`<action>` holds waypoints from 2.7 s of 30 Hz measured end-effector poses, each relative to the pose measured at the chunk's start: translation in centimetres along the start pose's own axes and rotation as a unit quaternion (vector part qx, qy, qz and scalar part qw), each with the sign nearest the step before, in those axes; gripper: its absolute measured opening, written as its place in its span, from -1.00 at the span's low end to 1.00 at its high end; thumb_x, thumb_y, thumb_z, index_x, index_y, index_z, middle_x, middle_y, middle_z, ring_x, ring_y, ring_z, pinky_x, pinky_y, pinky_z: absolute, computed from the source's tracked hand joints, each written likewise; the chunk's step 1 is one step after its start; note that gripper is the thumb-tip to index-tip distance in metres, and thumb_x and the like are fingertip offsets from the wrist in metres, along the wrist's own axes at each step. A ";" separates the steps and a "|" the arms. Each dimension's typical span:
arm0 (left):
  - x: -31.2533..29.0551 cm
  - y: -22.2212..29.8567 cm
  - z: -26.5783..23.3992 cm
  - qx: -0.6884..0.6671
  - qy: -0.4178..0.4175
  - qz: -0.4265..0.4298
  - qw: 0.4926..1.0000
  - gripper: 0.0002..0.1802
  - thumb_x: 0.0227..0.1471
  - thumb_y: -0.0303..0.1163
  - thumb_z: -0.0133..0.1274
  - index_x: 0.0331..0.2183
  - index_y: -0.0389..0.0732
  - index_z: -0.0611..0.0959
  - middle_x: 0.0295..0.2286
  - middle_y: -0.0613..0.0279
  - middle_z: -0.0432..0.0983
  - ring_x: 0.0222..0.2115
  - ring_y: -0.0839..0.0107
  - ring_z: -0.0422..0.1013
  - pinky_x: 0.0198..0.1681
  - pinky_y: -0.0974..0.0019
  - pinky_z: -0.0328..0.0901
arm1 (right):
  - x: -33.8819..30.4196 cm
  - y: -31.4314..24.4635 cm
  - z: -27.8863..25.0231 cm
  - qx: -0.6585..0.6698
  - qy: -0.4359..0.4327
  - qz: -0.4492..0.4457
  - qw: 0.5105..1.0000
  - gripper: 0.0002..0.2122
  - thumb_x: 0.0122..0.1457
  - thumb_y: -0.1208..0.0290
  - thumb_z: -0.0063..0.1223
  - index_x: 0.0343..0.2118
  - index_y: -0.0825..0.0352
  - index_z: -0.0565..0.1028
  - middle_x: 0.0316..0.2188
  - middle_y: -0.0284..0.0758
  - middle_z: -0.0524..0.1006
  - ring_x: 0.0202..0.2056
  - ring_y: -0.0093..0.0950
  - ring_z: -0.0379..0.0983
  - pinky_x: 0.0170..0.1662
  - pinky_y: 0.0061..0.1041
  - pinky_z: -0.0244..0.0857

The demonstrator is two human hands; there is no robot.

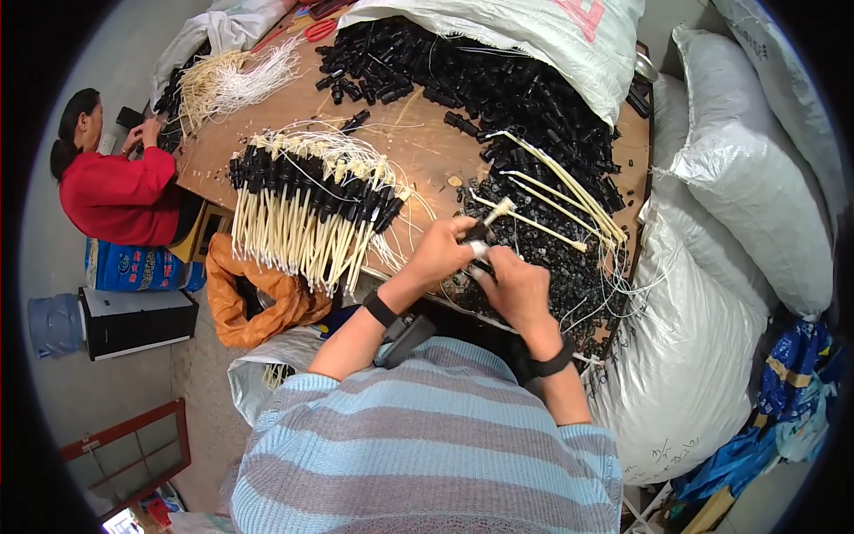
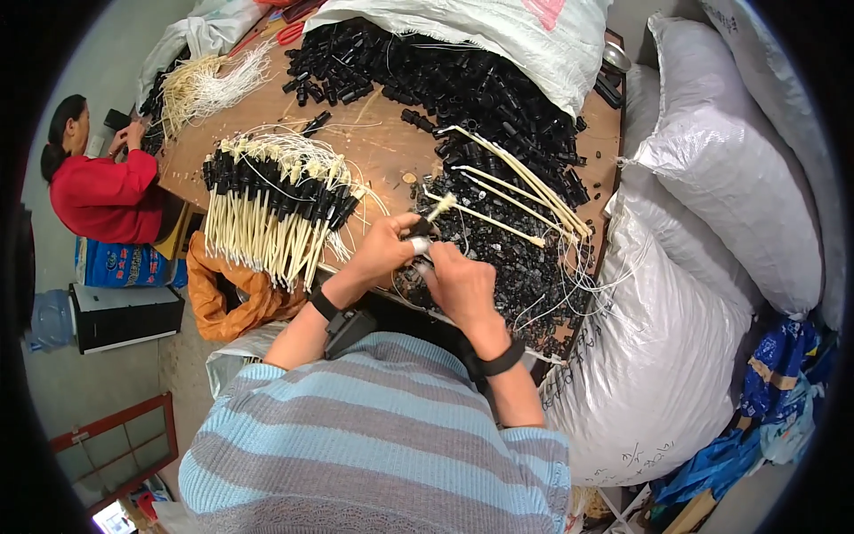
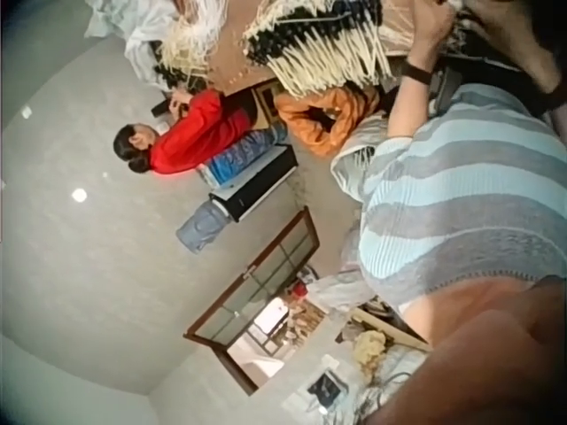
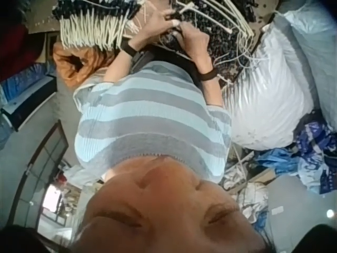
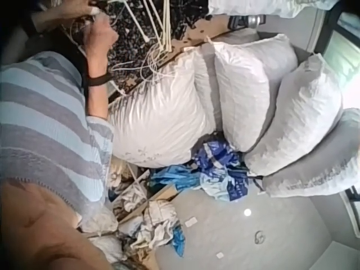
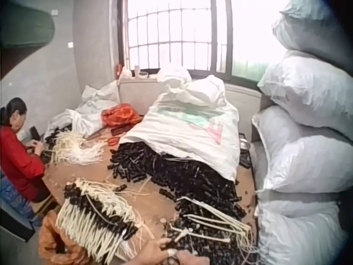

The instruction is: Manually inserting white wire filaments into black plastic bases at a workbench.

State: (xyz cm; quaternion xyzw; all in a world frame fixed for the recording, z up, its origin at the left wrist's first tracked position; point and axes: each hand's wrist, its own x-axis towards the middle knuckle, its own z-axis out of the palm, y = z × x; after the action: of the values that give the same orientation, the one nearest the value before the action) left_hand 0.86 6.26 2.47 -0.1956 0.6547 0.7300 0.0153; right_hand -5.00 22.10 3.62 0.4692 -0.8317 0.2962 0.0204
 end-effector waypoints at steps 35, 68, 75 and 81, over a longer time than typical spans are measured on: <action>-2.0 -0.1 -0.8 0.255 0.029 0.275 0.927 -0.63 -0.30 -0.60 0.11 -0.29 -0.17 0.59 -0.46 0.20 0.53 -0.35 0.20 0.44 -0.24 0.24 0.33 | -0.8 0.6 0.0 0.129 -0.024 0.045 0.990 -0.89 0.08 0.50 0.11 -0.31 0.29 0.50 -0.55 -0.16 0.51 -0.55 -0.19 0.46 -0.51 -0.36 0.31; 3.8 0.1 -3.5 0.081 0.099 0.051 0.990 -0.73 -0.26 -0.68 0.03 -0.45 -0.19 0.72 -0.53 0.23 0.52 -0.49 0.45 0.43 -0.40 0.44 0.31 | -1.6 2.9 1.5 0.256 0.040 0.283 0.924 -0.87 0.09 0.44 0.05 -0.35 0.31 0.59 -0.78 -0.31 0.34 -0.73 -0.59 0.25 -0.60 -0.55 0.12; 0.2 0.0 2.4 0.244 0.050 0.358 0.900 -0.78 -0.32 -0.67 0.05 -0.50 -0.22 0.66 -0.52 0.16 0.52 -0.49 0.27 0.44 -0.39 0.34 0.34 | -1.3 1.7 2.3 0.191 0.075 0.191 0.960 -0.91 0.03 0.50 0.07 -0.40 0.28 0.57 -0.70 -0.22 0.39 -0.68 -0.41 0.32 -0.57 -0.48 0.20; -0.5 -0.5 1.6 0.107 0.088 0.126 0.982 -0.75 -0.25 -0.64 0.07 -0.39 -0.28 0.69 -0.57 0.39 0.45 -0.50 0.65 0.34 -0.42 0.53 0.24 | -1.1 0.2 1.6 0.081 0.132 0.092 0.984 -0.94 0.07 0.47 0.02 -0.42 0.24 0.54 -0.57 -0.24 0.53 -0.60 -0.25 0.47 -0.56 -0.36 0.30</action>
State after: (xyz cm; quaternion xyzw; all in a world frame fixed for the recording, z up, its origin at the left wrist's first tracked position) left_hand 0.99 8.02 2.20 -0.1723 0.7474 0.6314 -0.1141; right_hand -4.13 22.20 1.83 0.3475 -0.8346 0.4225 0.0651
